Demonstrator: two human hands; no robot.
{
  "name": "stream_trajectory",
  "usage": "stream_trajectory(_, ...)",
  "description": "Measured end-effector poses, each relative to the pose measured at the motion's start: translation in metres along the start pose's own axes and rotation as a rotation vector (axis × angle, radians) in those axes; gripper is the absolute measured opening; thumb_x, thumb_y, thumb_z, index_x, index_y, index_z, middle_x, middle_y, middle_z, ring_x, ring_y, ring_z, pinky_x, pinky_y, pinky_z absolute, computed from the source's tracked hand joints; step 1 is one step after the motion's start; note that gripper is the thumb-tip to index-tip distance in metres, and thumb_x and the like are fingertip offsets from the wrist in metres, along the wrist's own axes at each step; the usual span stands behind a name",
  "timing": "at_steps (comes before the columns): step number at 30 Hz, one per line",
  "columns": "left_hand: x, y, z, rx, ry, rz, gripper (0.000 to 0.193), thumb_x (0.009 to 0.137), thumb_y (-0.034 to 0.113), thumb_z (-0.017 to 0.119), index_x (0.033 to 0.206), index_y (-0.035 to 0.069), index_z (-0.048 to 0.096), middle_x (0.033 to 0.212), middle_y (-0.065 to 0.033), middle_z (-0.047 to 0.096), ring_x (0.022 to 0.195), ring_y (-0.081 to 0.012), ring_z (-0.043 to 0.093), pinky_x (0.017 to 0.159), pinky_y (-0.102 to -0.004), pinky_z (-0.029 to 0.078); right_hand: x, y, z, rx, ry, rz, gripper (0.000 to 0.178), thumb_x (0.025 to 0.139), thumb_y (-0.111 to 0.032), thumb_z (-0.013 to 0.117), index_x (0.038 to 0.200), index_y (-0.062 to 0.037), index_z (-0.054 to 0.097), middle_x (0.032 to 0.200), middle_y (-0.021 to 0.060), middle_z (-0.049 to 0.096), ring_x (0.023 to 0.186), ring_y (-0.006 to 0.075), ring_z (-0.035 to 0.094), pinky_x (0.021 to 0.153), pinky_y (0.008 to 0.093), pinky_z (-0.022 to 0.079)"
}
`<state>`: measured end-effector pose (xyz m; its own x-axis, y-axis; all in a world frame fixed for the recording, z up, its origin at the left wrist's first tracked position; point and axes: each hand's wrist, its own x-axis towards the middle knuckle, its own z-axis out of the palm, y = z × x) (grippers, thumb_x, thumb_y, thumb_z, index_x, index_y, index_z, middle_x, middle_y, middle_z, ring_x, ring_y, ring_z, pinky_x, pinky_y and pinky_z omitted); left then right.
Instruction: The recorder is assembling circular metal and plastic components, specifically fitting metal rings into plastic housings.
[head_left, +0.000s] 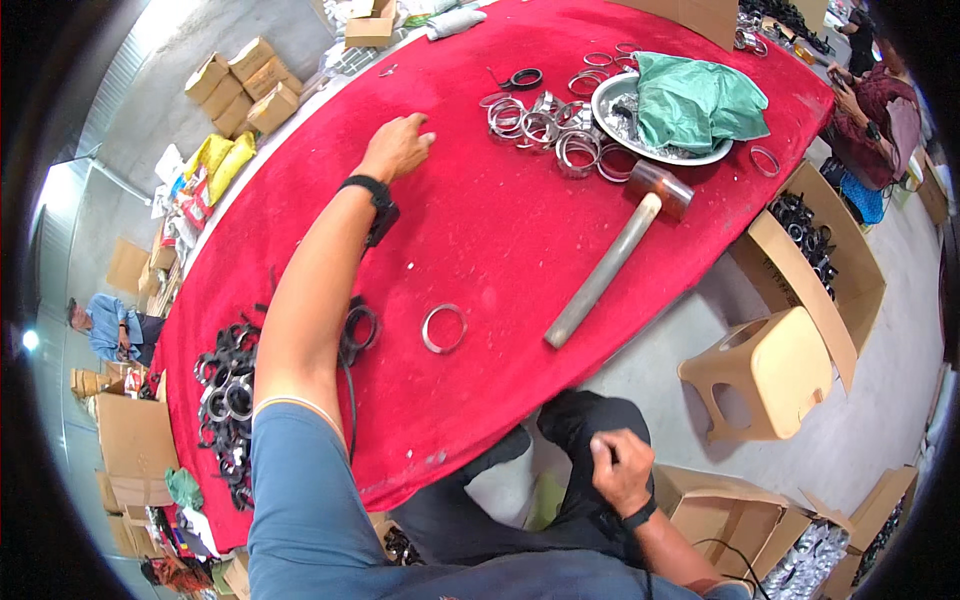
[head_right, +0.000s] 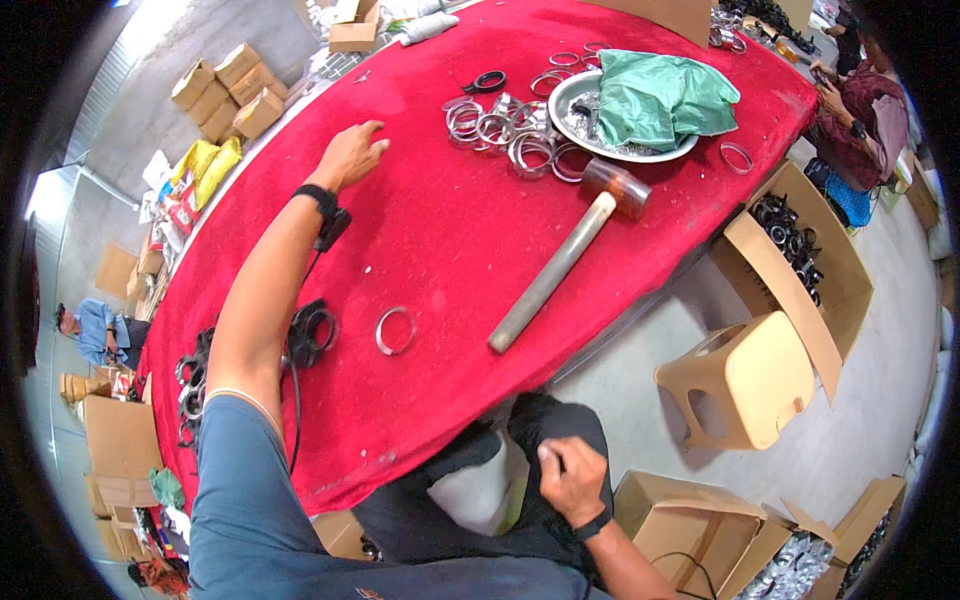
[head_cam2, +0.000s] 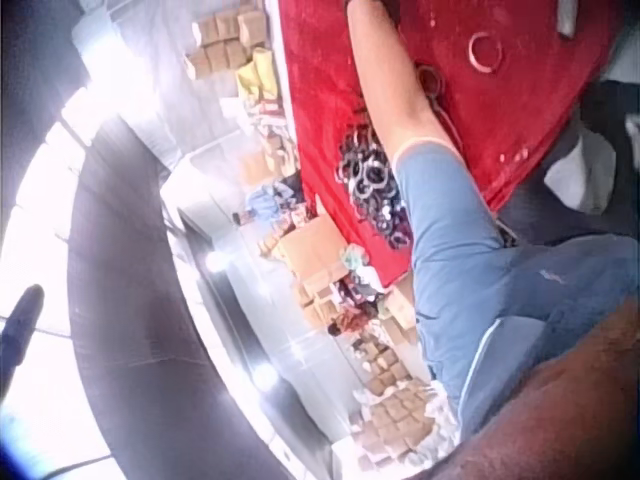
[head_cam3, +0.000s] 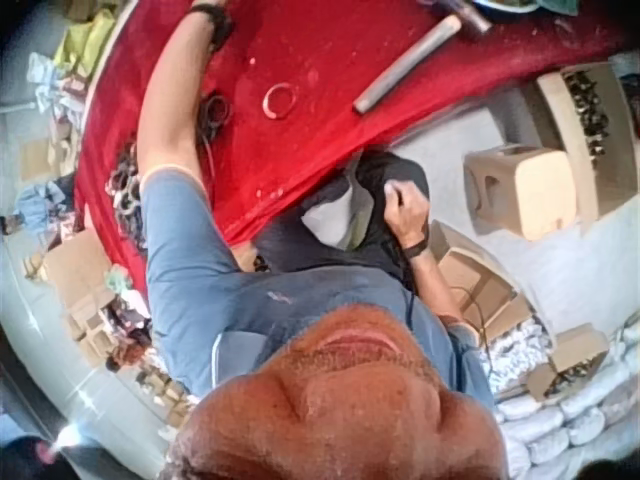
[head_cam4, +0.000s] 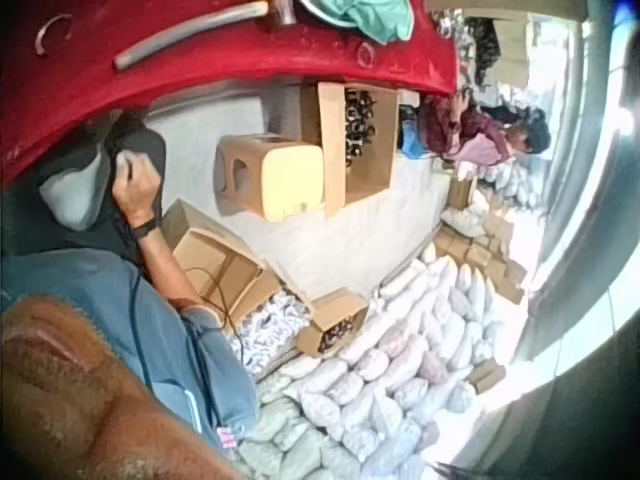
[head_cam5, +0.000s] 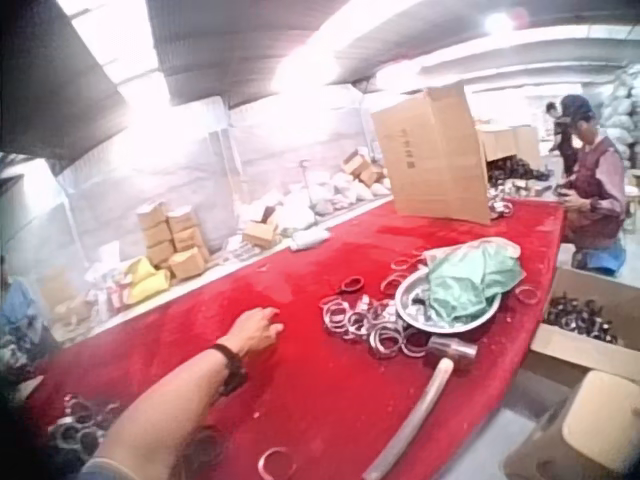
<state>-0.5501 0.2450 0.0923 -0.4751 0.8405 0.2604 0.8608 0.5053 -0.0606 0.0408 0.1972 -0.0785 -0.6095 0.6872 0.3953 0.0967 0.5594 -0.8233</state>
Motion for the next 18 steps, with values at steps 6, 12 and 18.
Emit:
stream_trajectory(6,0.157,0.064,0.078,-0.182,-0.042,0.141,0.055,0.107,0.036,0.056,0.148,0.000,0.058,0.139,-0.0313,0.066,0.132,-0.0458,0.062,0.114,-0.0523,0.048,0.017,0.033,-0.009,-0.178,0.068,0.136,0.007,0.086,-0.003,0.077,0.087,-0.0046,0.070,0.077,0.0120,0.071,0.068,0.0311,0.070,0.062,0.0396,0.053)
stream_trajectory(12,0.256,0.061,0.132,0.046,-0.110,0.355,0.052,0.104,0.031,0.057,0.143,-0.003,0.059,0.127,-0.0319,0.071,0.120,-0.0462,0.069,0.102,-0.0521,0.054,0.027,0.038,-0.005,-0.288,0.053,0.244,0.010,0.090,-0.007,0.073,0.086,-0.0027,0.066,0.075,0.0146,0.067,0.065,0.0320,0.066,0.061,0.0395,0.050)
stream_trajectory(18,0.250,0.069,0.153,0.312,-0.169,0.375,0.025,0.095,0.019,0.063,0.103,0.006,0.083,0.109,-0.0179,0.080,0.106,-0.0363,0.076,0.093,-0.0489,0.061,0.022,0.045,-0.005,-0.350,0.078,0.283,0.009,0.087,-0.009,0.076,0.085,-0.0058,0.068,0.074,0.0113,0.070,0.064,0.0316,0.068,0.061,0.0405,0.053)
